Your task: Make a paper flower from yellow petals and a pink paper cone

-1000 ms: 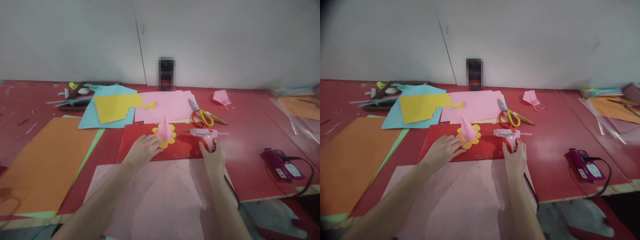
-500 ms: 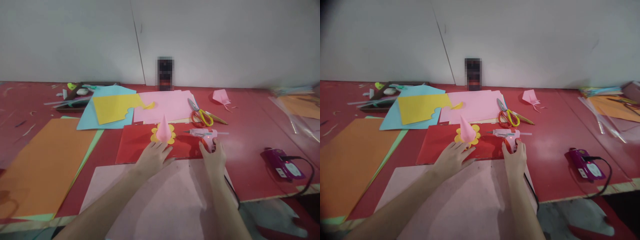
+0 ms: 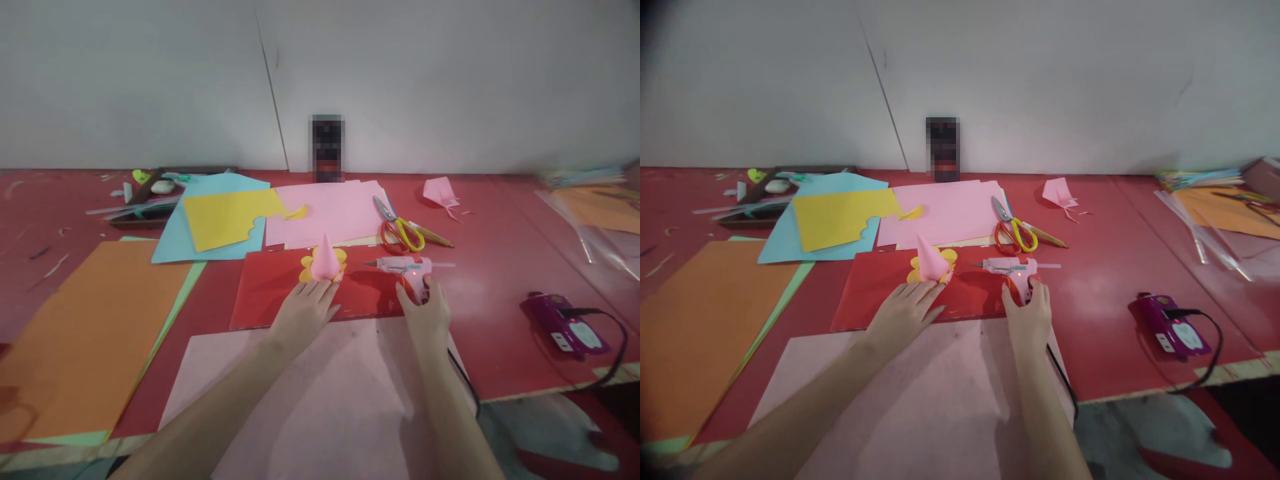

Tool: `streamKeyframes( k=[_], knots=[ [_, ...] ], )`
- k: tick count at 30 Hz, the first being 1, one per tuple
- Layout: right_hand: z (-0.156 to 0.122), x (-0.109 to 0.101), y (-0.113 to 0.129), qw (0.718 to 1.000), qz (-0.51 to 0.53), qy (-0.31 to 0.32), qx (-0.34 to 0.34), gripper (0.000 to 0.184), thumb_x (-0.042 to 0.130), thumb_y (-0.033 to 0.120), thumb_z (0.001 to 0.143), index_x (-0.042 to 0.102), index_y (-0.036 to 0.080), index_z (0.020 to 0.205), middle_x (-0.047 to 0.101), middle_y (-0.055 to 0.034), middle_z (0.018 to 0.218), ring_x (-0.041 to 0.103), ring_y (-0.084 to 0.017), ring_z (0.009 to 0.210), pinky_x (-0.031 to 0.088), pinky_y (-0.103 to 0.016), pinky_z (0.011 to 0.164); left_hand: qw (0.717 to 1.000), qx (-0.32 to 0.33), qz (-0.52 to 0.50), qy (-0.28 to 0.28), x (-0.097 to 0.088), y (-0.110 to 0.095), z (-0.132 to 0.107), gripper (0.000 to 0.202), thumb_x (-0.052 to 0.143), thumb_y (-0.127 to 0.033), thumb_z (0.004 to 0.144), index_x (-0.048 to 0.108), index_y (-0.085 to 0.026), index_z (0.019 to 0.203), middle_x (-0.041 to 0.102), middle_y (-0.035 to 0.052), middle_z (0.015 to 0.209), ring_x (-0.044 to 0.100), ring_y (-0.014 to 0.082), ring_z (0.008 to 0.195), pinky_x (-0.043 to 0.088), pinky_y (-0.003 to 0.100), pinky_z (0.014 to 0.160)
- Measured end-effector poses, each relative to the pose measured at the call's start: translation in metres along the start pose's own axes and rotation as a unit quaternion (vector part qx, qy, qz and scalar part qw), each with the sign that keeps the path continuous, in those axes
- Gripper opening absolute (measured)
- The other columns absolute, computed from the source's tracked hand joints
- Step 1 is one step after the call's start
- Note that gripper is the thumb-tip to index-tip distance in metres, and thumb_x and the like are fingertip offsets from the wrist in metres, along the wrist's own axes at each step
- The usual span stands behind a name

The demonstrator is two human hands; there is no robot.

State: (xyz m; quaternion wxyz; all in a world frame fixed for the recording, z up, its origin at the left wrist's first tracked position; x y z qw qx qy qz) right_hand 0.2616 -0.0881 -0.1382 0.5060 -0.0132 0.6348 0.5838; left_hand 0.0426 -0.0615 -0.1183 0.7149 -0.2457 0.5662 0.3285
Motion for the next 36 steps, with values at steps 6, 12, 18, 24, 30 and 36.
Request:
streamKeyframes(
  k=[6,12,18,24,30,36],
  knots=[
    [0.0,0.001,-0.001,1.0,-0.001,0.0,-0.006,0.05,0.06,0.048,0.066,0.053,0.017,0.105,0.057,-0.008,0.097,0.053,-0.02,0.078,0.042,-0.032,0.07,0.999,0.003,-0.036,0.003,0.005,0.006,-0.002,0.038,0.034,-0.007,0.084,0.049,-0.015,0.118,0.062,0.0083,0.095,0.059,0.0202,0.084,0.047,0.035,0.072],
    [-0.005,0.004,0.007,0.998,-0.021,0.025,-0.049,0.044,0.057,0.046,0.069,0.052,0.018,0.103,0.056,-0.0064,0.093,0.052,-0.02,0.077,0.042,-0.031,0.067,0.977,-0.132,-0.167,-0.03,-0.006,0.018,-0.001,0.019,0.039,-0.015,0.085,0.056,-0.02,0.092,0.065,0.002,0.084,0.061,0.015,0.071,0.048,0.027,0.059],
    [-0.014,0.011,0.021,0.99,-0.043,0.053,-0.12,0.038,0.053,0.043,0.073,0.051,0.019,0.102,0.055,-0.0062,0.093,0.054,-0.02,0.08,0.044,-0.031,0.066,0.946,-0.208,-0.246,-0.047,-0.008,0.029,-0.002,0.011,0.045,-0.017,0.082,0.054,-0.022,0.085,0.064,-0.0003,0.086,0.062,0.0132,0.074,0.047,0.024,0.06],
    [-0.021,0.017,0.029,0.982,-0.042,0.052,-0.179,0.031,0.052,0.04,0.076,0.052,0.019,0.099,0.056,-0.0073,0.092,0.055,-0.021,0.082,0.046,-0.032,0.066,0.932,-0.221,-0.282,-0.052,-0.004,0.031,-0.002,0.009,0.048,-0.018,0.08,0.054,-0.022,0.085,0.065,0.0002,0.086,0.062,0.0138,0.075,0.049,0.026,0.065],
    [-0.027,0.021,0.034,0.971,-0.029,0.065,-0.227,0.028,0.052,0.037,0.079,0.051,0.018,0.099,0.056,-0.0073,0.09,0.056,-0.02,0.082,0.048,-0.031,0.068,0.929,-0.227,-0.289,-0.049,-0.007,0.031,-0.001,0.01,0.047,-0.017,0.08,0.055,-0.022,0.085,0.065,0.0009,0.084,0.063,0.0151,0.075,0.051,0.028,0.064],
    [-0.028,0.022,0.034,0.969,-0.031,0.061,-0.238,0.026,0.052,0.035,0.08,0.051,0.019,0.101,0.056,-0.0074,0.091,0.057,-0.02,0.082,0.048,-0.032,0.067,0.927,-0.228,-0.293,-0.043,-0.006,0.031,0.0,0.01,0.047,-0.017,0.08,0.055,-0.021,0.084,0.065,0.0012,0.085,0.063,0.0155,0.077,0.051,0.029,0.066]
  ],
)
Point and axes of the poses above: each hand's wrist, its own z-axis towards the middle knuckle, its own x-axis out of the palm, y = z × x, the point moved 4 cm from there along z, towards the middle knuckle
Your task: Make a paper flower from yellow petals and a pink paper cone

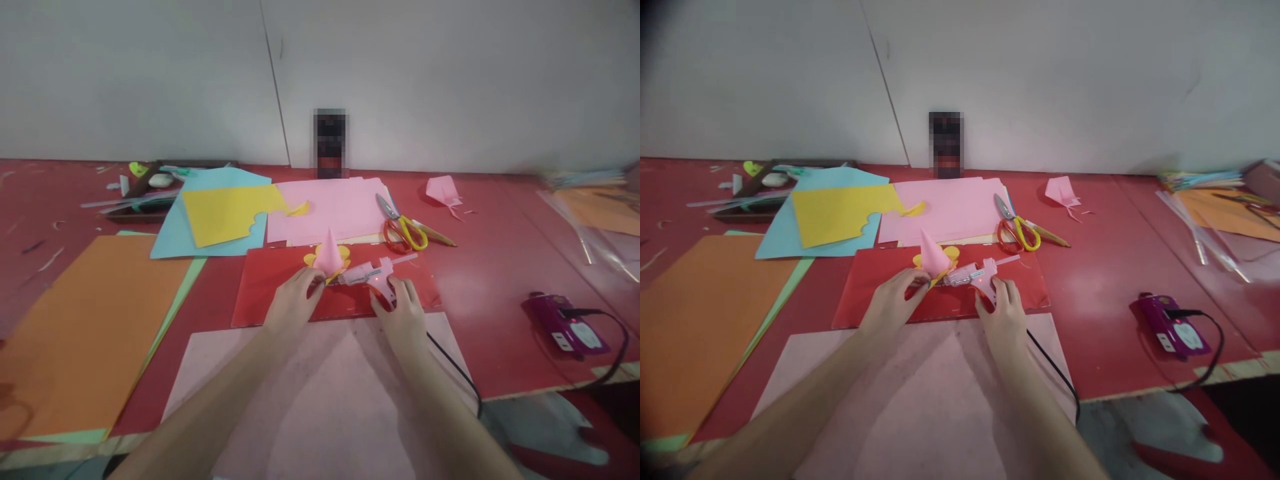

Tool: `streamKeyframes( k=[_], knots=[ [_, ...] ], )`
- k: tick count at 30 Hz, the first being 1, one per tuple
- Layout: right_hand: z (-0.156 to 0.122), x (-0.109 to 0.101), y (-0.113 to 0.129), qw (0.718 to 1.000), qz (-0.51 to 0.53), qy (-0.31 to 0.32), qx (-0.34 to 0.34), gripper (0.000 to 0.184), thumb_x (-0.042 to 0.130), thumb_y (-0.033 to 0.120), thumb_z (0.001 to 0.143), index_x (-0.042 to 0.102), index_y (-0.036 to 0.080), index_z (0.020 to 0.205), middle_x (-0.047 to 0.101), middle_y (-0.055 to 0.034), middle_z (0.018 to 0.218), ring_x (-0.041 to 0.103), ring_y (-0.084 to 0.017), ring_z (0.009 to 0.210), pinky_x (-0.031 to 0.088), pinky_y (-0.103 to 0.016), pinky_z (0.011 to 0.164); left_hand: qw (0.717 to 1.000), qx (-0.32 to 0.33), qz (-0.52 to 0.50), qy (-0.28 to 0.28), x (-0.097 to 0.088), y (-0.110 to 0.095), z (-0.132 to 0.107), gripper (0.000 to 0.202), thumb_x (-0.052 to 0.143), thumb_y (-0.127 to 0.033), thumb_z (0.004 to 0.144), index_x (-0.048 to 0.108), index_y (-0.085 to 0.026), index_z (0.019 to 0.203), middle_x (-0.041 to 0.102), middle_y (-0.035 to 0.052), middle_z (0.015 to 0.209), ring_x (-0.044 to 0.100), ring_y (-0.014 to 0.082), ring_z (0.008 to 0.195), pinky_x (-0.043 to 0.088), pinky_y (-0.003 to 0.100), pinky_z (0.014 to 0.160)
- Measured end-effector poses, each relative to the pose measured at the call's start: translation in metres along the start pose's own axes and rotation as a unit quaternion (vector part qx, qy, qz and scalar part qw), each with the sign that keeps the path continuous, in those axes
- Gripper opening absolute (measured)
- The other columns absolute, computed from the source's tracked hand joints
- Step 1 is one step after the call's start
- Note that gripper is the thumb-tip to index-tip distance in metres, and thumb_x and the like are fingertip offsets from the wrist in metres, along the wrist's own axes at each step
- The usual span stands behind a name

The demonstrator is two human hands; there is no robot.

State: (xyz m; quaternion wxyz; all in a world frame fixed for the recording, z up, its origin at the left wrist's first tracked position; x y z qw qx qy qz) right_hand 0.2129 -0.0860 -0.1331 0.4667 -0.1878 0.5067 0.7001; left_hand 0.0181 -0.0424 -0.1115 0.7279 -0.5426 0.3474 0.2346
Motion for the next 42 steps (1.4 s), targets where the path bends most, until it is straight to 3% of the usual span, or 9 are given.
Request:
streamKeyframes(
  k=[13,20,42],
  knots=[
    [0.0,-0.001,-0.002,1.0,0.008,-0.011,-0.01,0.025,0.054,0.032,0.079,0.052,0.017,0.1,0.056,-0.0066,0.089,0.056,-0.018,0.075,0.048,-0.03,0.065,0.999,-0.034,-0.018,0.018,0.002,0.003,-0.001,0.011,0.047,-0.018,0.081,0.055,-0.022,0.087,0.064,-0.0002,0.09,0.061,0.0143,0.082,0.048,0.027,0.071],
    [0.001,-0.007,-0.009,0.999,0.001,-0.035,0.02,0.024,0.055,0.033,0.077,0.053,0.018,0.096,0.056,-0.0066,0.087,0.057,-0.019,0.077,0.048,-0.03,0.064,0.998,-0.047,-0.021,0.023,0.001,0.002,-0.001,0.011,0.047,-0.018,0.081,0.055,-0.023,0.087,0.064,-0.0011,0.091,0.061,0.0139,0.082,0.048,0.027,0.073],
    [0.001,-0.008,-0.018,0.998,0.013,-0.018,0.062,0.025,0.054,0.032,0.078,0.054,0.017,0.098,0.056,-0.0075,0.092,0.056,-0.019,0.08,0.049,-0.031,0.067,0.999,-0.036,-0.021,0.022,0.001,0.002,-0.002,0.01,0.046,-0.02,0.082,0.055,-0.023,0.087,0.064,-0.0004,0.089,0.061,0.0142,0.081,0.048,0.027,0.071]
  ],
)
Point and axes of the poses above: each hand's wrist, its own z-axis towards the middle knuckle, its own x-axis out of the palm, y = z × x, the point moved 4 cm from there along z, towards the middle knuckle
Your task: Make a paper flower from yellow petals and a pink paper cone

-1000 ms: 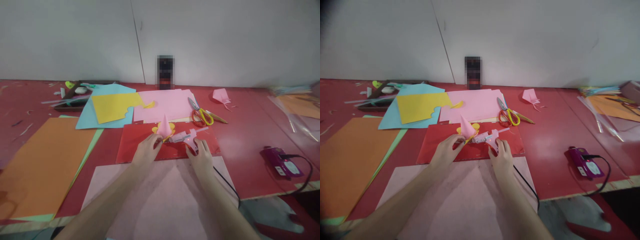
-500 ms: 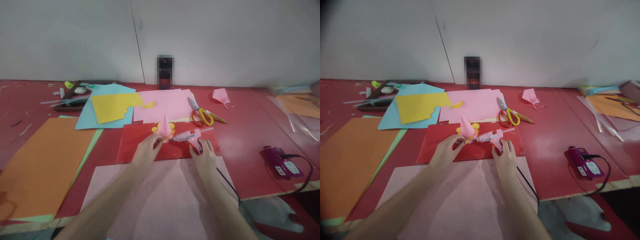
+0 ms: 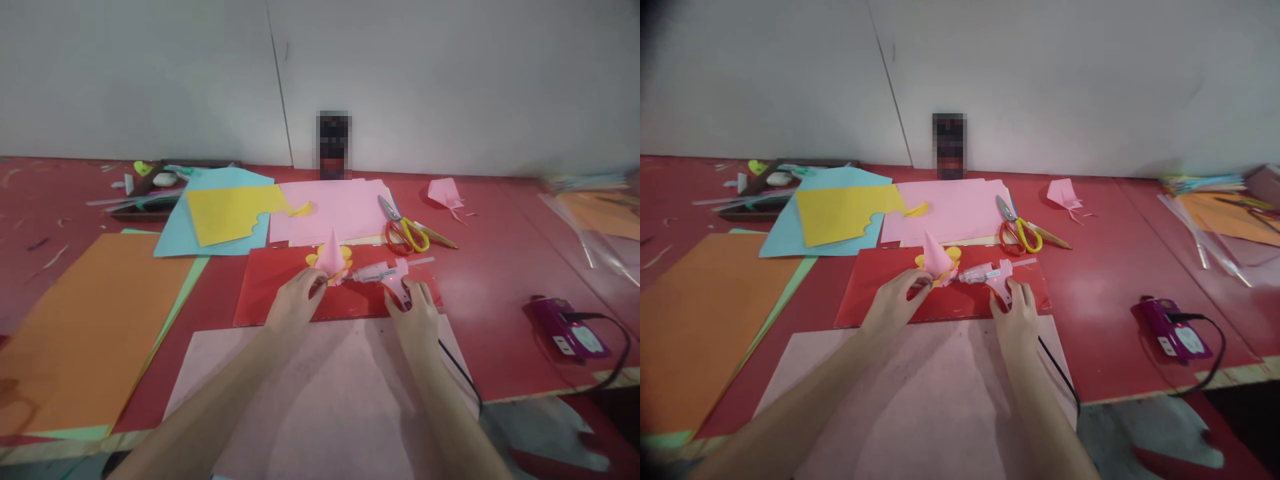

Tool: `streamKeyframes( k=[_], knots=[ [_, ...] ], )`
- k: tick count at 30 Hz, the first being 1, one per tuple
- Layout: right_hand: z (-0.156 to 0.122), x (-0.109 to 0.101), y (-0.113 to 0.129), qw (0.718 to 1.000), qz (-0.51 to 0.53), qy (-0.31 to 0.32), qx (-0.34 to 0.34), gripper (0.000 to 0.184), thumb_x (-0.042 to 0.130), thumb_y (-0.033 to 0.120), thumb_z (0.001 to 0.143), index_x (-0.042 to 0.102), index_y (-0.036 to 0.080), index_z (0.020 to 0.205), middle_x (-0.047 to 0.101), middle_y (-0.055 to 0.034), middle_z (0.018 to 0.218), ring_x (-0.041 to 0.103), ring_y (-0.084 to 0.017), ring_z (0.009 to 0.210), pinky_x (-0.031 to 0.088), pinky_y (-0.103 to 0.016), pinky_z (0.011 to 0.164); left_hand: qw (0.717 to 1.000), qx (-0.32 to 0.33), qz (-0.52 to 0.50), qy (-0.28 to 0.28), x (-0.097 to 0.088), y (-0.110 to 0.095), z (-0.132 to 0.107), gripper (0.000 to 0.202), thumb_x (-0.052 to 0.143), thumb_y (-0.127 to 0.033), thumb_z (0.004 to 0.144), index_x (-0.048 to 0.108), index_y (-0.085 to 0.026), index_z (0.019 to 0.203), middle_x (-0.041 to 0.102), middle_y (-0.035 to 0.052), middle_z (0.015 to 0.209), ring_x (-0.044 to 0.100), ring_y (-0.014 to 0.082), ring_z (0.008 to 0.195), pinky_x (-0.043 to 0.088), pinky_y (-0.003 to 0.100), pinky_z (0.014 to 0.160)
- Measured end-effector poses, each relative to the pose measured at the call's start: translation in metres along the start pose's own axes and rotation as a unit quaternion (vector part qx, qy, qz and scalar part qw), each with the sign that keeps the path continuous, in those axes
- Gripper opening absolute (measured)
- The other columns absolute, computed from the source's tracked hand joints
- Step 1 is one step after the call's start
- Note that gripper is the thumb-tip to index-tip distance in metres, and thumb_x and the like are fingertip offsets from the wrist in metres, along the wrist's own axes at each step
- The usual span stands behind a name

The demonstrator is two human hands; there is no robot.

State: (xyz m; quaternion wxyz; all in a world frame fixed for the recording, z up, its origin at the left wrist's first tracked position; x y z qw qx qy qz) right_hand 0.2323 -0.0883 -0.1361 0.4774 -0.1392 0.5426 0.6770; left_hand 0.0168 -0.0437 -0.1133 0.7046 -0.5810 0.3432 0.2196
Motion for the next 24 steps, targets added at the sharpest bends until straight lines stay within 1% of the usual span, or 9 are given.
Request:
streamKeyframes(
  k=[6,11,18,24],
  knots=[
    [0.0014,-0.002,0.0005,1.0,-0.008,-0.012,0.014,0.025,0.055,0.032,0.077,0.054,0.018,0.097,0.056,-0.0064,0.09,0.057,-0.019,0.079,0.049,-0.03,0.066,1.0,-0.004,0.001,-0.002,0.0001,-0.0008,0.0001,0.011,0.047,-0.018,0.081,0.055,-0.023,0.087,0.064,-0.0011,0.09,0.061,0.0138,0.081,0.048,0.027,0.071],
    [0.003,-0.0001,-0.0014,1.0,-0.016,-0.009,0.018,0.025,0.054,0.033,0.078,0.054,0.018,0.098,0.056,-0.0062,0.091,0.057,-0.018,0.079,0.048,-0.029,0.067,1.0,-0.002,0.009,0.001,0.0003,-0.0007,0.0007,0.011,0.048,-0.017,0.08,0.055,-0.023,0.086,0.065,-0.0014,0.09,0.061,0.0136,0.081,0.047,0.027,0.072],
    [0.0051,0.0004,-0.0024,1.0,-0.018,-0.006,0.02,0.026,0.052,0.033,0.078,0.053,0.019,0.1,0.055,-0.0082,0.094,0.055,-0.021,0.086,0.048,-0.033,0.071,1.0,0.004,0.007,-0.001,-0.0006,-0.0024,0.001,0.011,0.047,-0.017,0.08,0.055,-0.022,0.086,0.065,-0.0004,0.089,0.061,0.0141,0.08,0.048,0.027,0.071],
    [0.0071,0.0011,-0.0015,0.999,-0.011,-0.006,0.03,0.028,0.053,0.034,0.078,0.053,0.018,0.101,0.055,-0.0073,0.092,0.055,-0.019,0.081,0.047,-0.031,0.069,1.0,0.008,0.005,-0.004,0.0002,-0.0015,-0.0005,0.011,0.047,-0.02,0.082,0.056,-0.023,0.088,0.065,-0.0003,0.09,0.061,0.0143,0.081,0.048,0.028,0.073]
  ],
)
Point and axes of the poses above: each hand's wrist, its own z-axis towards the middle knuckle, its own x-axis out of the palm, y = z × x, the point moved 4 cm from there along z, towards the middle knuckle
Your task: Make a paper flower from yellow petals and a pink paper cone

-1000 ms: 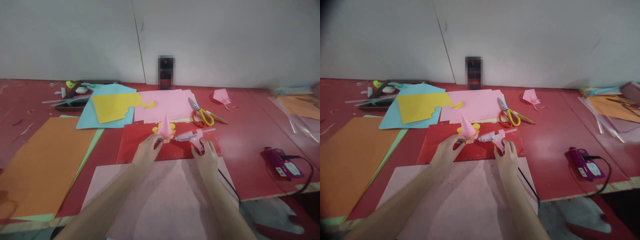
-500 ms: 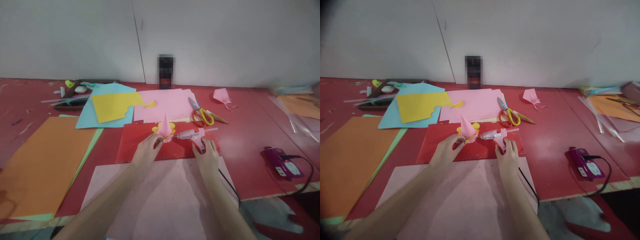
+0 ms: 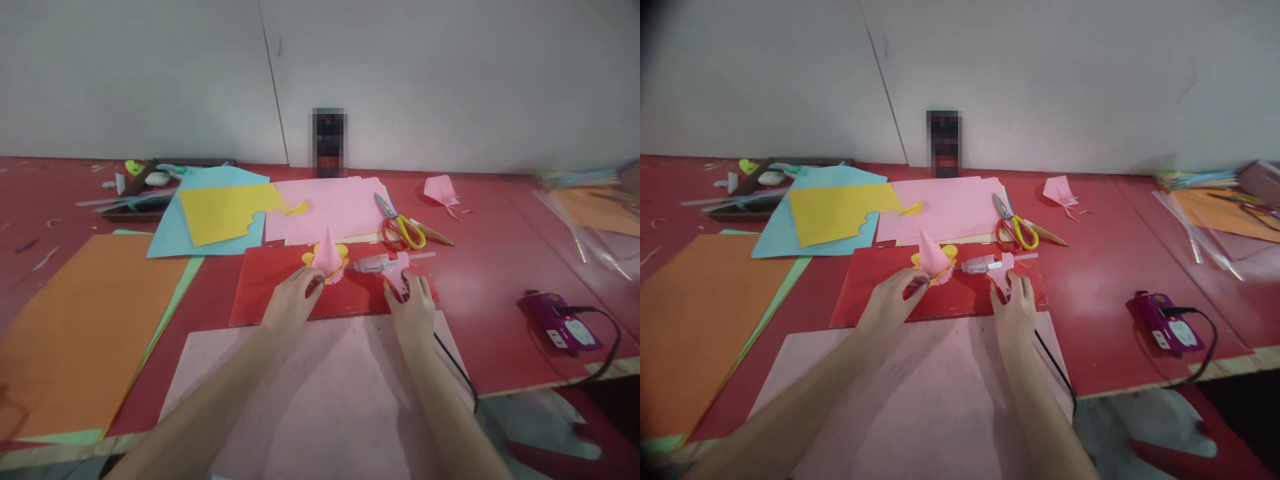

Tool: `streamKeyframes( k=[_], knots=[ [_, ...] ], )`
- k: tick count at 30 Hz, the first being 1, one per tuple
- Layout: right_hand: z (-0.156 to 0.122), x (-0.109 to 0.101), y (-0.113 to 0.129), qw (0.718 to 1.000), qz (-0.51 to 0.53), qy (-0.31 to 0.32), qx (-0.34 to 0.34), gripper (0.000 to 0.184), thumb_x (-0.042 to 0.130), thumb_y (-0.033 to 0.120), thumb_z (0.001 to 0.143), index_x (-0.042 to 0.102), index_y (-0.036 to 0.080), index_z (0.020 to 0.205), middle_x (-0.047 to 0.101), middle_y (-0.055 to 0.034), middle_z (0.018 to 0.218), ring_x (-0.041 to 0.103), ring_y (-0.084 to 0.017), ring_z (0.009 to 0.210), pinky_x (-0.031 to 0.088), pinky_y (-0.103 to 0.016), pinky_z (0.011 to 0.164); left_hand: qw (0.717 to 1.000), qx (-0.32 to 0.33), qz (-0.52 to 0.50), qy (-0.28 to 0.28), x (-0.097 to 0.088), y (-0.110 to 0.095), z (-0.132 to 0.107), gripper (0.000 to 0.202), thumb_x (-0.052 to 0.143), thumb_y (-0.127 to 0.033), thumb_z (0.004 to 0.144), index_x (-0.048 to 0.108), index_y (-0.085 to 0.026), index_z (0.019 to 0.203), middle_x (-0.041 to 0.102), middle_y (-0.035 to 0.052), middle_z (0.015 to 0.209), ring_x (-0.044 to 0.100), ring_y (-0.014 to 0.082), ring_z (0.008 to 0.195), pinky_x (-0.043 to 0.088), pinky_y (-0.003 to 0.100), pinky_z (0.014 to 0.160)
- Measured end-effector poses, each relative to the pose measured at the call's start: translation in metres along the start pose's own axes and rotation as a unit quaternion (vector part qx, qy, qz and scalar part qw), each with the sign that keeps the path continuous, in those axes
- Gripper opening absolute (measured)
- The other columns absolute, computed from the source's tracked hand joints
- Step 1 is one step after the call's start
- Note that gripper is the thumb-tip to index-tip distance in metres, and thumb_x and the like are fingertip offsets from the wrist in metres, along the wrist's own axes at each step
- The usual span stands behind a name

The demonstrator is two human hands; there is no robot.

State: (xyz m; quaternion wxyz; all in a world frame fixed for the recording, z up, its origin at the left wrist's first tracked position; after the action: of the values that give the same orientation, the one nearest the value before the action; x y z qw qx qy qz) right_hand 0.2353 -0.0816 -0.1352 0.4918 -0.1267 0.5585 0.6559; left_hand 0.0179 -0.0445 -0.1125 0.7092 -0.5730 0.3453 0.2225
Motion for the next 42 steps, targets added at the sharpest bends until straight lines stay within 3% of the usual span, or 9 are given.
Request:
streamKeyframes(
  k=[8,16,19,23,27,30,37,42],
  knots=[
    [0.007,-0.008,-0.014,0.995,-0.026,-0.058,0.075,0.044,0.06,0.042,0.07,0.054,0.014,0.104,0.057,-0.0098,0.093,0.054,-0.021,0.076,0.044,-0.032,0.065,0.998,0.044,0.045,0.032,0.002,-0.006,-0.001,0.02,0.039,-0.025,0.088,0.059,-0.023,0.089,0.062,0.0002,0.091,0.059,0.0135,0.078,0.047,0.025,0.065],
    [0.008,-0.014,-0.024,0.991,-0.032,-0.084,0.099,0.045,0.061,0.045,0.069,0.055,0.015,0.102,0.057,-0.0102,0.091,0.052,-0.022,0.075,0.043,-0.033,0.067,0.961,0.197,0.184,0.059,0.013,-0.005,-0.004,0.032,0.033,-0.009,0.085,0.057,-0.019,0.103,0.061,0.0051,0.097,0.055,0.0189,0.091,0.045,0.036,0.081],
    [0.007,-0.012,-0.023,0.993,-0.027,-0.074,0.09,0.045,0.06,0.045,0.069,0.054,0.016,0.103,0.056,-0.0099,0.092,0.053,-0.021,0.076,0.043,-0.032,0.066,0.959,0.184,0.207,0.063,0.015,-0.001,-0.004,0.032,0.033,-0.008,0.084,0.057,-0.019,0.102,0.061,0.0054,0.092,0.056,0.0188,0.086,0.046,0.035,0.076],
    [0.007,-0.012,-0.023,0.993,-0.022,-0.079,0.085,0.045,0.06,0.047,0.069,0.054,0.016,0.102,0.056,-0.0093,0.091,0.053,-0.021,0.075,0.043,-0.032,0.064,0.968,0.178,0.178,0.01,0.012,-0.003,-0.005,0.025,0.037,-0.013,0.085,0.057,-0.021,0.099,0.061,0.0049,0.093,0.056,0.0189,0.089,0.045,0.034,0.077],
    [0.007,-0.012,-0.023,0.993,-0.024,-0.075,0.091,0.046,0.059,0.047,0.069,0.055,0.016,0.102,0.056,-0.0094,0.091,0.053,-0.022,0.077,0.042,-0.033,0.066,0.983,0.105,0.144,-0.035,0.006,-0.004,-0.004,0.019,0.04,-0.016,0.085,0.054,-0.021,0.095,0.061,0.0033,0.086,0.057,0.0163,0.079,0.047,0.03,0.071],
    [0.007,-0.012,-0.023,0.992,-0.023,-0.068,0.102,0.048,0.06,0.048,0.069,0.054,0.015,0.103,0.056,-0.0099,0.093,0.053,-0.022,0.079,0.042,-0.033,0.066,0.984,0.092,0.151,-0.016,0.007,-0.007,-0.003,0.017,0.04,-0.014,0.085,0.054,-0.02,0.092,0.061,0.0032,0.086,0.057,0.0161,0.078,0.047,0.03,0.07],
    [0.006,-0.012,-0.022,0.992,-0.013,-0.063,0.105,0.047,0.058,0.048,0.069,0.054,0.016,0.103,0.057,-0.01,0.094,0.053,-0.022,0.079,0.042,-0.033,0.066,0.945,0.178,0.274,0.028,0.018,-0.012,-0.008,0.026,0.034,-0.01,0.085,0.056,-0.013,0.099,0.061,0.0091,0.096,0.057,0.0217,0.086,0.047,0.037,0.074],
    [0.007,-0.012,-0.022,0.993,-0.008,-0.067,0.098,0.047,0.059,0.048,0.069,0.054,0.016,0.104,0.057,-0.0101,0.093,0.053,-0.022,0.077,0.042,-0.034,0.067,0.941,0.166,0.291,0.055,0.025,-0.021,-0.013,0.034,0.03,-0.004,0.082,0.057,-0.013,0.1,0.061,0.0112,0.095,0.059,0.0223,0.09,0.049,0.037,0.075]
  ],
)
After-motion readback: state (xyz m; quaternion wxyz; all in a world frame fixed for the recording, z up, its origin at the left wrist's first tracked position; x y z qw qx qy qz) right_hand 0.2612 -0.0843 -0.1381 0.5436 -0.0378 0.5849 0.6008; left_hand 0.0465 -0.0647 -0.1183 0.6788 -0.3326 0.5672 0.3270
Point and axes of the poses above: each hand's wrist, its own z-axis towards the middle knuckle, its own x-axis out of the palm, y = z × x, the point moved 4 cm from there along z, towards the middle knuckle
